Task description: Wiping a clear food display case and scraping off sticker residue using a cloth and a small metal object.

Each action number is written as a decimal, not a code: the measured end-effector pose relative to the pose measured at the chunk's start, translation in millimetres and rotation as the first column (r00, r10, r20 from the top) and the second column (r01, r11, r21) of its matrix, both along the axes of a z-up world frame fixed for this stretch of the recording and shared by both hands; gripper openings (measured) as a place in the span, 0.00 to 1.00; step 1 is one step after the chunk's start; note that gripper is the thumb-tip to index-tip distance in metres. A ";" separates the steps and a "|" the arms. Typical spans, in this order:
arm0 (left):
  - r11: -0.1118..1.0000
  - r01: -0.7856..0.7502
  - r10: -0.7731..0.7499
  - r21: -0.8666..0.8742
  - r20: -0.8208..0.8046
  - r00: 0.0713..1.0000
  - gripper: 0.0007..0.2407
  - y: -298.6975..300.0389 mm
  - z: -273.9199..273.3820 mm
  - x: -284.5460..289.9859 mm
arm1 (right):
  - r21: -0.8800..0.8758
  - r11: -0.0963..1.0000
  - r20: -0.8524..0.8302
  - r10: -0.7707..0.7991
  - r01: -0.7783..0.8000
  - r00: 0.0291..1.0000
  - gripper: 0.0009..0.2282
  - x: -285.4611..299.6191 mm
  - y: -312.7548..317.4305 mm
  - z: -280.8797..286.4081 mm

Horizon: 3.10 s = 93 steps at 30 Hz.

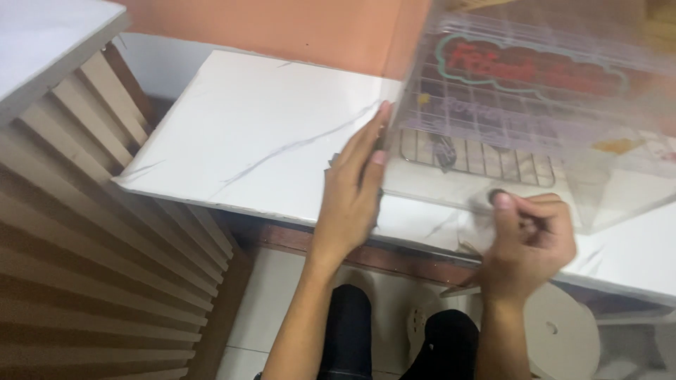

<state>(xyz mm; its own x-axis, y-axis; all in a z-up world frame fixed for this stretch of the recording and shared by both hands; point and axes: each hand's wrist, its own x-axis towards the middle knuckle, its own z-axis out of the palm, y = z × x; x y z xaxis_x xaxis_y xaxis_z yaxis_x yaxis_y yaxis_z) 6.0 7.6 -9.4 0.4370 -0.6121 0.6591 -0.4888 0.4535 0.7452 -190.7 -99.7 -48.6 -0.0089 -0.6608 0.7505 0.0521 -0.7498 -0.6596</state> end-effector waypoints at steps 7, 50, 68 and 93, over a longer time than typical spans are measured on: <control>0.987 -0.162 0.163 0.019 -0.083 0.983 0.16 -6.7 -2.0 -11.1 | -0.215 0.975 -0.324 -0.126 0.057 0.938 0.07 10.6 23.2 27.1; 0.986 0.108 -0.102 0.125 -0.058 0.993 0.43 -14.8 8.6 -7.0 | -0.067 0.996 0.054 0.057 -0.054 0.997 0.09 -40.4 -16.2 35.7; 0.994 0.017 -0.017 0.107 0.006 1.000 0.41 -18.8 -0.9 -12.4 | 0.109 0.979 0.070 0.166 -0.173 0.984 0.11 -58.8 -23.1 35.0; 0.994 0.022 -0.024 0.109 0.025 0.999 0.42 -15.9 4.6 -12.8 | 0.134 0.989 0.017 0.056 -0.058 0.998 0.09 -54.7 -22.2 32.4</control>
<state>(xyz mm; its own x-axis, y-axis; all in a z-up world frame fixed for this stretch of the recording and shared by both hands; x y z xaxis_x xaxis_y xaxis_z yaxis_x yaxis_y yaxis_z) -6.8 -8.3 -4.8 0.4054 -0.6904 0.5991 -0.4992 0.3818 0.7778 -245.4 -121.9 -16.1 0.0222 -0.7554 0.6548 0.1013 -0.6499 -0.7532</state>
